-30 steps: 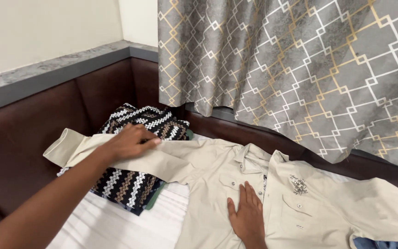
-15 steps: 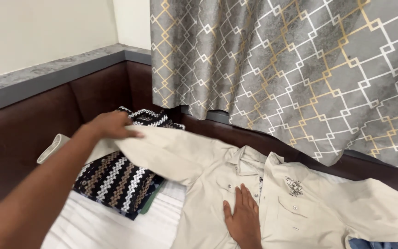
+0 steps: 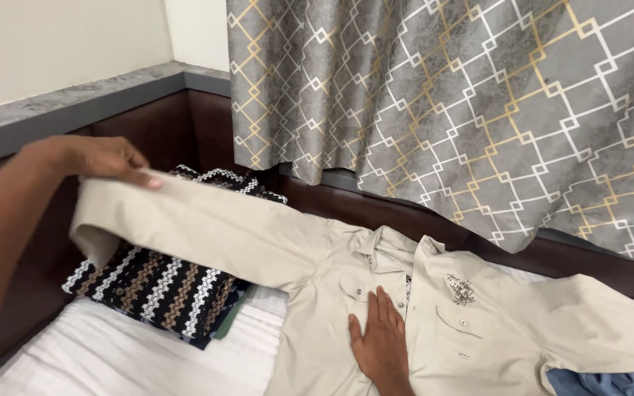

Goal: The person folds a patterned short-sleeved shirt on a bed, smoothing the fabric and aligning the edges before placing it on a stack. They then unfold a beige long-sleeved shirt, lay it flat, and begin buttoning the front placket.

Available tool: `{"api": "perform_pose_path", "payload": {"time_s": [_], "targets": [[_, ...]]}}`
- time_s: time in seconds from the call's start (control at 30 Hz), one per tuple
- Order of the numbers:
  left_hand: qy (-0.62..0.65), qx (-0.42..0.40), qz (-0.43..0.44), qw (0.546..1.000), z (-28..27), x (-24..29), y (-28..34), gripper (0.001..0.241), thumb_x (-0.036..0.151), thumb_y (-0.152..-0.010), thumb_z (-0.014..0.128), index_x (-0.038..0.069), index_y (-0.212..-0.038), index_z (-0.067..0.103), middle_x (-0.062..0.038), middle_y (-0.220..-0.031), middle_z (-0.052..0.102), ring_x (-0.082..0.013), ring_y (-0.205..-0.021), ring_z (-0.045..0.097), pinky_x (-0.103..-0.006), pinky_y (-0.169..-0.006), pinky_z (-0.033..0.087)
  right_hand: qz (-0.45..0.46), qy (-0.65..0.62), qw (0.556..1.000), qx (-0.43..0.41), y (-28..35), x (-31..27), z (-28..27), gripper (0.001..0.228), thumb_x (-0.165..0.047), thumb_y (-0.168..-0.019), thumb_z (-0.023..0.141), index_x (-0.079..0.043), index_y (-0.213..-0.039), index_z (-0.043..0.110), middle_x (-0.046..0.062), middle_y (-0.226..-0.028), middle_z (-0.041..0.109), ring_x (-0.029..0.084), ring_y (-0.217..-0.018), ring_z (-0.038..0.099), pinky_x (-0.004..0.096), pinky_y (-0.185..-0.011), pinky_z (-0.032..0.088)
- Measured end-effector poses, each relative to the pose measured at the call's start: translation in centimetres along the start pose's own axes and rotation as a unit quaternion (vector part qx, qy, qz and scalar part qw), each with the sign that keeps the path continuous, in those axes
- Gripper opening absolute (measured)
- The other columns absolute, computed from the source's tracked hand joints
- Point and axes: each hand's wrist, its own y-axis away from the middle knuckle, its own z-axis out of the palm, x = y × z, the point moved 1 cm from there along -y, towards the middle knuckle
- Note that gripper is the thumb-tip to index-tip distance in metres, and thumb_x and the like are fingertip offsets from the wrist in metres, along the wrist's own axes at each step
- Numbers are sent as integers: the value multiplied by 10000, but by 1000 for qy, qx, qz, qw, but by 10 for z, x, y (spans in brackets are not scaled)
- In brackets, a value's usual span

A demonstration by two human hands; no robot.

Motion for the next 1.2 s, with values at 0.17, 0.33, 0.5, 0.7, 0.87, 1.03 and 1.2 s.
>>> {"api": "perform_pose_path", "payload": {"time_s": [0.17,0.33,0.5,0.7,0.87,1.03,1.2], "targets": [[-246,-29,-91,964,-22,-4,15,697,643,-669,848,91,-1094,867,-95,-1048,859,-278,-1012,808,-430,-930,590,-13,6,1000,17,2,3,5,698,-458,-967,488,-32,-1503,351,138,-1620,291,261,-1501,246,408,-1205,202],[-313,47,-119,941,-22,-2,6,779,673,-675,909,85,-1168,778,-109,-1120,799,-313,-1081,778,-458,-961,600,-17,5,1000,26,0,5,8,700,-449,-963,494,-24,-1501,350,145,-1618,289,267,-1499,247,414,-1195,207],[-324,67,92,939,27,74,9,506,545,-888,667,80,-1031,804,-150,-1064,795,-339,-1015,744,-463,-905,580,-12,11,1000,25,2,1,4,697,-454,-964,491,-31,-1500,354,133,-1625,288,259,-1502,254,408,-1204,211],[-202,105,339,913,134,185,-18,267,352,-881,685,95,-884,757,-146,-943,749,-351,-882,718,-478,-786,565,5,16,1000,-20,-5,4,8,713,-471,-972,491,-36,-1515,334,125,-1641,239,255,-1518,211,411,-1212,183],[-132,111,466,868,225,267,-59,302,184,-861,689,105,-1153,675,-149,-1093,730,-359,-1016,693,-475,-864,542,41,-81,988,-127,-38,35,-3,722,-412,-914,651,-69,-1502,411,105,-1594,317,253,-1445,322,398,-1172,288],[-95,127,541,826,278,316,-92,635,-28,-737,622,99,-1357,564,-127,-1385,612,-350,-1254,561,-450,-995,475,109,-407,905,-51,-98,119,-40,204,3,-833,716,29,-1023,785,175,-961,825,228,-833,766,368,-708,640],[-158,119,564,802,308,325,-115,432,90,-887,614,181,-1308,638,-34,-1397,624,-281,-1209,589,-435,-987,479,41,-221,963,149,-135,187,-78,229,25,-877,629,14,-1083,728,122,-851,781,163,-709,693,334,-653,564]]}}
